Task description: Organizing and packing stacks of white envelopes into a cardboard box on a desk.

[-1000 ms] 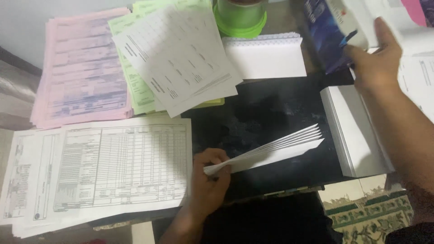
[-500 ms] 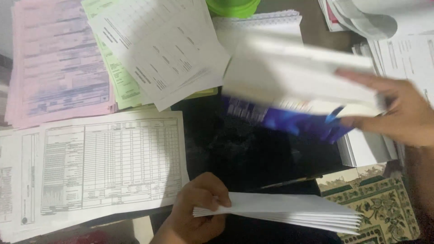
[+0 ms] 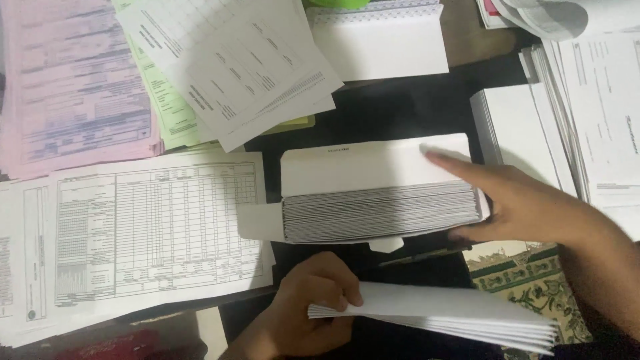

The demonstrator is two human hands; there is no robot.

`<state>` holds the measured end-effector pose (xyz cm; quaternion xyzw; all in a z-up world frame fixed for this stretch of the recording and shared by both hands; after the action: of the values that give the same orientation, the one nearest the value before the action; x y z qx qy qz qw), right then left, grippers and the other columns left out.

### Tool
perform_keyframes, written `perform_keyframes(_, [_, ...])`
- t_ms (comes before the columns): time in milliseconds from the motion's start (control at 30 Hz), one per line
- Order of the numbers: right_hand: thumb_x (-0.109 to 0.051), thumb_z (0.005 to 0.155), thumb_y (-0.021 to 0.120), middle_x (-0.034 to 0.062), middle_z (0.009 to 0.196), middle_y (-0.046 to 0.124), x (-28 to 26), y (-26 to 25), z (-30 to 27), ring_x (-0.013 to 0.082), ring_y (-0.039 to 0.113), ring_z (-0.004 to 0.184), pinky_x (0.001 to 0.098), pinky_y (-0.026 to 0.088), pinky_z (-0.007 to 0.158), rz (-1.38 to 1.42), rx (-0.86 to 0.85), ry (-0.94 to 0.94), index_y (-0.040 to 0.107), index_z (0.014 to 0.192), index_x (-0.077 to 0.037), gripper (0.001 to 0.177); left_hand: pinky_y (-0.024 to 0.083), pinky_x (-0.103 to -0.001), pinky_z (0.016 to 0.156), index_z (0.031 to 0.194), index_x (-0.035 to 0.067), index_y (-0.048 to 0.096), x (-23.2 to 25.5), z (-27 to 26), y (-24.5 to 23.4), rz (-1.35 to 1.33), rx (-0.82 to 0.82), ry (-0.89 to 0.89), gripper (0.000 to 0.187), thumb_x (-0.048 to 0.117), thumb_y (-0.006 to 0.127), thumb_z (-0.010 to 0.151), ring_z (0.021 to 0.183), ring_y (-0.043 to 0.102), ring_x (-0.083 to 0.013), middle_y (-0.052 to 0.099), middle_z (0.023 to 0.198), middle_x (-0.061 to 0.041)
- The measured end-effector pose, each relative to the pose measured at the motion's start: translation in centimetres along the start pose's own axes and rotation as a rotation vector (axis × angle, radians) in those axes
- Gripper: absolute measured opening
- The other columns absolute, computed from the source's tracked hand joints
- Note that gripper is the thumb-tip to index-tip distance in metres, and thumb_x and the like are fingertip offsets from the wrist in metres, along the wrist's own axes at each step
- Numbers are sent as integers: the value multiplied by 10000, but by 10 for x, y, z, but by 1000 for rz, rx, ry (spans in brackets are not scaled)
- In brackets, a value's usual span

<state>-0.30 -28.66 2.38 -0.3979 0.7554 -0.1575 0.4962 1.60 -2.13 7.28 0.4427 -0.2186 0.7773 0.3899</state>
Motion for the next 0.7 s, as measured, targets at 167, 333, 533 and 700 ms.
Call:
perform_keyframes(167, [-260,772,803,42,1527,388,-6,-35,-59,256,646,734,417,542,1037,-227,282,191,227,1572,-250,985,542,-349,731,1143,191,472,6,-5,-2,41,36,2,433,-54,691,861,867,614,-220,654,1052,-75])
perform_keyframes(333, [-354,687,769,-38,1251,766,1,-28,-121,180,760,1044,373,587,909,-278,452,-17,669,1339,-277,663,554,-375,730,1132,167,473,27,11,-2,126,30,76,354,-1,690,909,840,628,-237,666,1038,-107])
perform_keyframes(533, [-577,690,859,104,1514,598,-71,10,-115,256,647,1356,420,531,1119,-256,251,-531,463,1489,-85,1018,580,-363,755,1115,166,484,39,31,15,252,-24,-29,488,-52,814,831,867,690,-238,669,1043,-87])
perform_keyframes(700, [-279,964,562,-63,1032,804,-66,29,-87,91,767,536,263,664,425,-262,185,-308,570,1332,-290,368,630,-334,766,1105,133,607,31,44,14,260,50,-192,276,34,728,877,882,769,-215,738,1002,-69])
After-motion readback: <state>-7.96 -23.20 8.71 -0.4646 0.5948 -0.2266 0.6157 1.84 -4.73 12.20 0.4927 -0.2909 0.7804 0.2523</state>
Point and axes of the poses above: each hand's wrist, its own z-axis towards the middle knuckle, its own y-axis out of the palm, x = y × z, the point moved 9 cm from there along z, towards the middle knuckle
